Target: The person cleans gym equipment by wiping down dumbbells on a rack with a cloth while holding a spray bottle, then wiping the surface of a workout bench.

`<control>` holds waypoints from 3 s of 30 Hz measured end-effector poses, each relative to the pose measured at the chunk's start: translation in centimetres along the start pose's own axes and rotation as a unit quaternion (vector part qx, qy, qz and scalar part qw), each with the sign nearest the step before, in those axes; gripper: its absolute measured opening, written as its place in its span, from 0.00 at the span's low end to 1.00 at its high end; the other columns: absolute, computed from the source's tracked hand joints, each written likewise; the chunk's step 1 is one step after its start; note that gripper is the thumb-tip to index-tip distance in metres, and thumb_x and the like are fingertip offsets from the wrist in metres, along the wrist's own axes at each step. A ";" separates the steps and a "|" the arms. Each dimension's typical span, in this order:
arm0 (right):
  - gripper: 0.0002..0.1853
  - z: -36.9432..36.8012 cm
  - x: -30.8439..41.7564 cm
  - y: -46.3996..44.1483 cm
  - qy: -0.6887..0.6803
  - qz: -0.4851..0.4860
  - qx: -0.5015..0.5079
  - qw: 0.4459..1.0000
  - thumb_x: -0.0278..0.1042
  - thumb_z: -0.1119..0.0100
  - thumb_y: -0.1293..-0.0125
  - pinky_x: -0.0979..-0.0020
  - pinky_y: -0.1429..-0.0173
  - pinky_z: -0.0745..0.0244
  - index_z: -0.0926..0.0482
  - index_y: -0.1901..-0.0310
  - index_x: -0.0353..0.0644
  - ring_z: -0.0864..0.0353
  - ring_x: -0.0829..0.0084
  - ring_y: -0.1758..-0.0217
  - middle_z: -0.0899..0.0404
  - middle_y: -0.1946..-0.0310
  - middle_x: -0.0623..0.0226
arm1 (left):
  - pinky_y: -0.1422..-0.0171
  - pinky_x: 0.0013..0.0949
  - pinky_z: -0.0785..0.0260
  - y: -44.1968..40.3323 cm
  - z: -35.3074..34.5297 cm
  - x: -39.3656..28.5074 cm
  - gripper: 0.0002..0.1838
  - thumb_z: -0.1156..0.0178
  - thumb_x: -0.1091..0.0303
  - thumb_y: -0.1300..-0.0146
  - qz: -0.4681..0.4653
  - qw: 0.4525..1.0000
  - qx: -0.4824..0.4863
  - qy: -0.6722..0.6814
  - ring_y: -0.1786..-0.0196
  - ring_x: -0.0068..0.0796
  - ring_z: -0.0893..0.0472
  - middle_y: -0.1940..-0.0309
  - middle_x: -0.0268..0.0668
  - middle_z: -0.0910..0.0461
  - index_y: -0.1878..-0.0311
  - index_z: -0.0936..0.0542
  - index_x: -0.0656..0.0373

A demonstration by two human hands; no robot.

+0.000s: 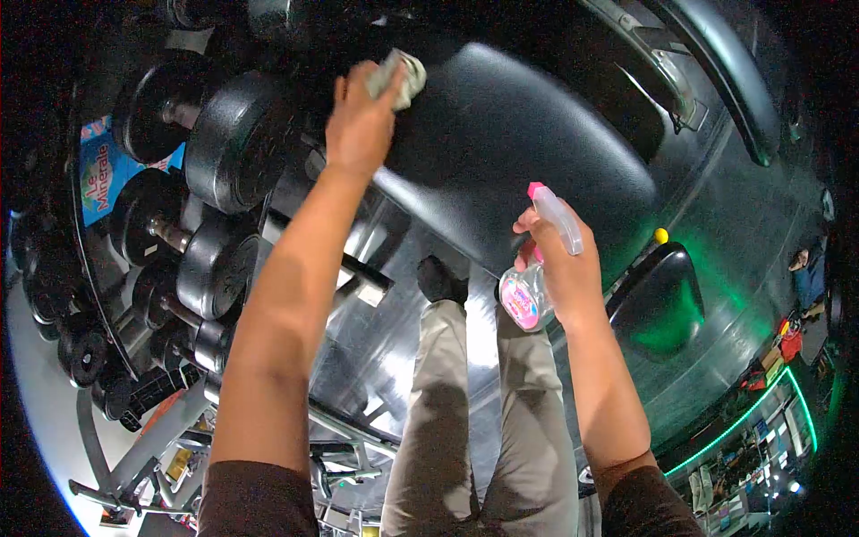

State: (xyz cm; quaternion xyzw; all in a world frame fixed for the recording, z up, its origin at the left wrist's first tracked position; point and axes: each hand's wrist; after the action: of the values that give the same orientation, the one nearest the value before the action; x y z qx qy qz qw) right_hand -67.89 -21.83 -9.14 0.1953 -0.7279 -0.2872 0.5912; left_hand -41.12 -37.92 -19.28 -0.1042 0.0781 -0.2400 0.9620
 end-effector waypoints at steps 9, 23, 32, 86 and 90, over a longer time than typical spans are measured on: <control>0.07 -0.1 0.1 0.1 -0.040 0.014 0.008 0.999 0.31 0.43 0.22 0.72 0.66 0.23 0.21 0.53 0.37 0.20 0.76 0.71 0.18 0.60 0.65 | 0.35 0.50 0.25 -7.1 -5.6 -3.3 0.13 0.40 0.67 0.30 0.238 0.962 -0.132 0.029 0.37 0.53 0.23 0.43 0.44 0.18 0.45 0.16 0.53; 0.07 1.1 -0.8 1.0 -0.021 0.011 -0.009 1.000 0.31 0.43 0.22 0.71 0.65 0.22 0.20 0.51 0.37 0.20 0.76 0.70 0.19 0.60 0.65 | 0.30 0.42 0.26 1.1 1.6 -4.1 0.32 0.38 0.81 0.37 0.031 0.979 0.088 0.184 0.38 0.50 0.21 0.36 0.49 0.22 0.31 0.18 0.41; 0.07 0.6 0.6 1.5 -0.001 0.020 -0.017 1.000 0.33 0.41 0.23 0.71 0.66 0.23 0.20 0.52 0.38 0.20 0.77 0.71 0.19 0.61 0.67 | 0.36 0.51 0.26 -3.7 -3.0 -4.9 0.23 0.38 0.76 0.38 0.173 0.974 -0.137 0.052 0.44 0.55 0.20 0.45 0.51 0.20 0.39 0.14 0.54; 0.14 -3.7 -2.0 0.3 0.107 0.052 0.063 0.991 0.40 0.38 0.27 0.68 0.71 0.26 0.18 0.62 0.35 0.18 0.73 0.79 0.19 0.73 0.65 | 0.30 0.40 0.33 23.3 1.7 -21.4 0.19 0.38 0.61 0.21 0.560 0.693 -0.089 0.445 0.38 0.42 0.21 0.43 0.48 0.21 0.37 0.22 0.64; 0.14 -4.1 -2.0 0.3 0.128 0.072 0.057 0.988 0.40 0.38 0.27 0.67 0.72 0.25 0.18 0.61 0.34 0.18 0.72 0.79 0.20 0.73 0.65 | 0.29 0.38 0.33 25.0 2.2 -21.0 0.21 0.37 0.59 0.22 0.591 0.651 -0.091 0.468 0.39 0.37 0.21 0.42 0.44 0.20 0.36 0.22 0.65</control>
State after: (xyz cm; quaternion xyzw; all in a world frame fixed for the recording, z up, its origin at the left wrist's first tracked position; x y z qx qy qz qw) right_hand -63.40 -21.09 -9.88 0.2109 -0.6733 -0.1749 0.6868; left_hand -47.86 -5.97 -21.03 0.0032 0.5843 0.3709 0.7218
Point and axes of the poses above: each hand's wrist, its own y-axis away from the middle knuckle, its own z-axis out of the back of the hand, x = y × z
